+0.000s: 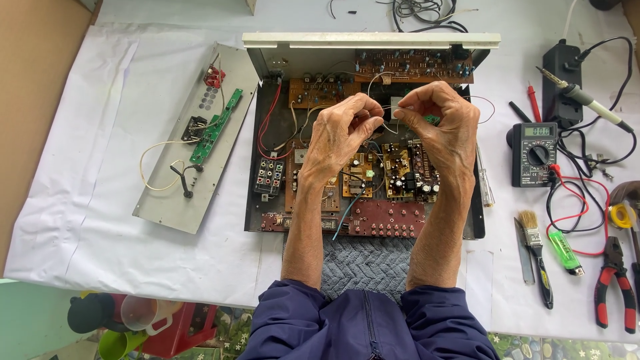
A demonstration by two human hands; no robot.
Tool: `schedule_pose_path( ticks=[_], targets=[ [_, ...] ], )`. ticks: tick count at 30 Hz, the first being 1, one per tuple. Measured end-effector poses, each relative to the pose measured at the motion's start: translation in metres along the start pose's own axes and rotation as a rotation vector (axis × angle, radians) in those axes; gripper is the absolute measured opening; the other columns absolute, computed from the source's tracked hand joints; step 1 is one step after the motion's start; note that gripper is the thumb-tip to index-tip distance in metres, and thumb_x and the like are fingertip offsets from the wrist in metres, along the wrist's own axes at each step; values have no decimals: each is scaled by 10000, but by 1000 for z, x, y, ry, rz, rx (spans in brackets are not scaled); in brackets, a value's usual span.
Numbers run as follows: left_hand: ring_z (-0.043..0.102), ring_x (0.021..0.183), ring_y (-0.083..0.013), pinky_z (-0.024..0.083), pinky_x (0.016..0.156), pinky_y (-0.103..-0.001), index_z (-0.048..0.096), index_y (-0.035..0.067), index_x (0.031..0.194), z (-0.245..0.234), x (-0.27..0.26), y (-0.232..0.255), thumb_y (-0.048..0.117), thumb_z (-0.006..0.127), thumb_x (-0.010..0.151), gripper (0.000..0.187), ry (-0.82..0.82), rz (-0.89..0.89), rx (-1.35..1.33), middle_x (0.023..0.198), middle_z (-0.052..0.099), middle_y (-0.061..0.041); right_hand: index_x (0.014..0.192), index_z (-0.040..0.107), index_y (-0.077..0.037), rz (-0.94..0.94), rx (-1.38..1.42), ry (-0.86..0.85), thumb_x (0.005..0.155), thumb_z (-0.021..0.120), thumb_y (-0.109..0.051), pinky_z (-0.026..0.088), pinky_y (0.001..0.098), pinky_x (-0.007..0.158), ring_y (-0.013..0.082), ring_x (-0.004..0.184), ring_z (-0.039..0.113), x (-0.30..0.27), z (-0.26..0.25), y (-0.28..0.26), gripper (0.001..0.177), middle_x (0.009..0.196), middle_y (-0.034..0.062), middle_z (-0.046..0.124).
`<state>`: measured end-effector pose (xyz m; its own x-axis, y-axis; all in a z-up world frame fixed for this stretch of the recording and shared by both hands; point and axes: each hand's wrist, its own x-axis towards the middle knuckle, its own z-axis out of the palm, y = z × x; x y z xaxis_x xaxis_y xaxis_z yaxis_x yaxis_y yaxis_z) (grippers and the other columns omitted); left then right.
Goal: The person uses a screwdriver to unscrew and remove a small component from a circuit board inside an open electronic device. They then strip the insulation from a wire and wrap it around a small cylindrical component.
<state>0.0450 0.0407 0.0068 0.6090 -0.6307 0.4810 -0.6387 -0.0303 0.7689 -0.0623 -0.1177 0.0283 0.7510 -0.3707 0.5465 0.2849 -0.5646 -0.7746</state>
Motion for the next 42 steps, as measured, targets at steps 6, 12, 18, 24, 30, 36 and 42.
schedule_pose_path(
  ticks=[6,12,18,24,30,36,42],
  targets=[
    [625,641,-148,537,615,-267,682,231,1018,6,1,3,228,680,996,22,15,14,-45,772,687,-19,979,770,-13,-23,-1,-40,923,899,3,608,304,767,144,774,599,0,3,-1,142,820,95,624],
    [623,635,-119,511,599,-235,700,216,1002,9,1,3,234,670,1006,35,43,3,-103,779,698,-14,986,770,-4,-38,8,-57,907,902,22,610,307,773,144,775,597,1,4,-4,157,817,95,621],
    [587,582,-110,496,591,-240,721,188,954,11,2,0,220,688,990,59,72,10,-123,739,674,-22,1034,761,-11,-59,-32,-110,903,889,44,609,324,770,161,778,630,1,4,-3,192,829,93,638],
    [562,570,-95,478,568,-237,731,182,933,11,2,2,230,706,974,68,89,-6,-146,720,670,-15,1036,751,-6,-67,-74,-129,903,871,72,610,342,768,173,773,647,0,4,-9,195,834,98,651],
    [532,551,-72,458,557,-220,732,176,914,13,3,3,244,711,968,90,124,-26,-217,709,672,-9,1039,762,3,-60,-42,-108,917,878,61,617,326,796,167,813,665,0,5,-9,178,851,105,669],
    [524,556,-66,456,554,-213,730,180,917,15,2,5,228,698,980,85,133,-25,-230,697,668,-14,1053,769,11,-58,-47,-104,943,863,54,625,342,814,173,827,663,1,3,-10,151,880,116,684],
    [486,677,-70,446,625,-220,666,124,940,7,2,22,137,649,998,62,61,-43,-157,801,609,46,1095,724,12,-45,-83,-142,1006,817,44,616,283,861,185,921,690,1,0,-18,132,1022,109,703]
  ],
)
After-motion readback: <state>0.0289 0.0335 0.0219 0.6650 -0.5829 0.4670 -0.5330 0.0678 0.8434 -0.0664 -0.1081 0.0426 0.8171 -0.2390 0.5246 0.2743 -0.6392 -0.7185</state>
